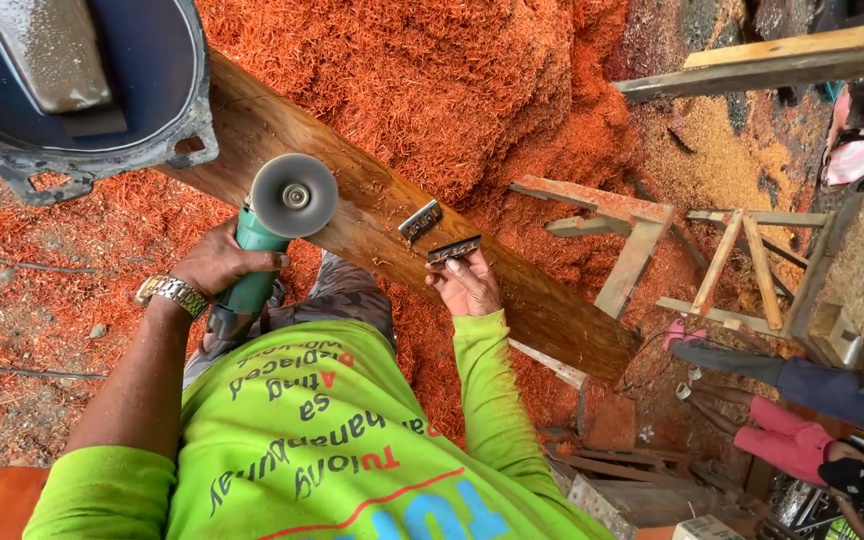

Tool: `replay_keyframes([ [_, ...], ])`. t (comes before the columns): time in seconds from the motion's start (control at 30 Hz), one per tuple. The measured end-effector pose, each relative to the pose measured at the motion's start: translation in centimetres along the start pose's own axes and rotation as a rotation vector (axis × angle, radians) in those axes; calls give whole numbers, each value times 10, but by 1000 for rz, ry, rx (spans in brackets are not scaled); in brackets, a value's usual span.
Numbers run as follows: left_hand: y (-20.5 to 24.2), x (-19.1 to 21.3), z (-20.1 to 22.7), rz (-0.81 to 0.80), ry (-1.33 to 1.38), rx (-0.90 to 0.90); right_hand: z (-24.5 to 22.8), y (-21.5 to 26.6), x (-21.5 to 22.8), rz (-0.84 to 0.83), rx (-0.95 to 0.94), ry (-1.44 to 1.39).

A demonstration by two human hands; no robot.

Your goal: Use an angle grinder to sharpen and smooth a small metal component.

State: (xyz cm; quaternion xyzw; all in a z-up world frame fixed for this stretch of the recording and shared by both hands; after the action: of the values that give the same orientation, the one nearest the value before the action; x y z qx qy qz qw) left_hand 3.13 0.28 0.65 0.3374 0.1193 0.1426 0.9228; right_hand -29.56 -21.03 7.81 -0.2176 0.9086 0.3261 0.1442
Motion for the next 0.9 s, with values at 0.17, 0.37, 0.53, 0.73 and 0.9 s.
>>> replay_keyframes([
  [0.17,10,-4,17,22,2,23,8,-10,-3,-68,-19,22],
  [0.37,8,-2,8,36,39,28,13,-16,-31,-101,40,63],
  [0.53,-1,-4,-1,52,30,38,21,-24,-29,-35,87,82],
  [0.73,-1,-7,-1,74,16,50,29,-31,-21,-18,68,100],
  [0.9,5,-5,10,54,7,64,31,-33,-26,-19,77,107],
])
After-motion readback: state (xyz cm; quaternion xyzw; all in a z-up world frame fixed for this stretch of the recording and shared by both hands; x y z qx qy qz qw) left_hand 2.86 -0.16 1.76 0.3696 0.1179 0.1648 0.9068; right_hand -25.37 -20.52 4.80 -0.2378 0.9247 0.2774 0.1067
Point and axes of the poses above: each hand's wrist, its own y-axis away from the middle knuckle, its own x-axis out of the back of the hand, z = x × y, the point moved 1 cm from there along -y, towards the middle knuckle, and after that the axes turned 3 degrees about z, right-handed, at the moved point
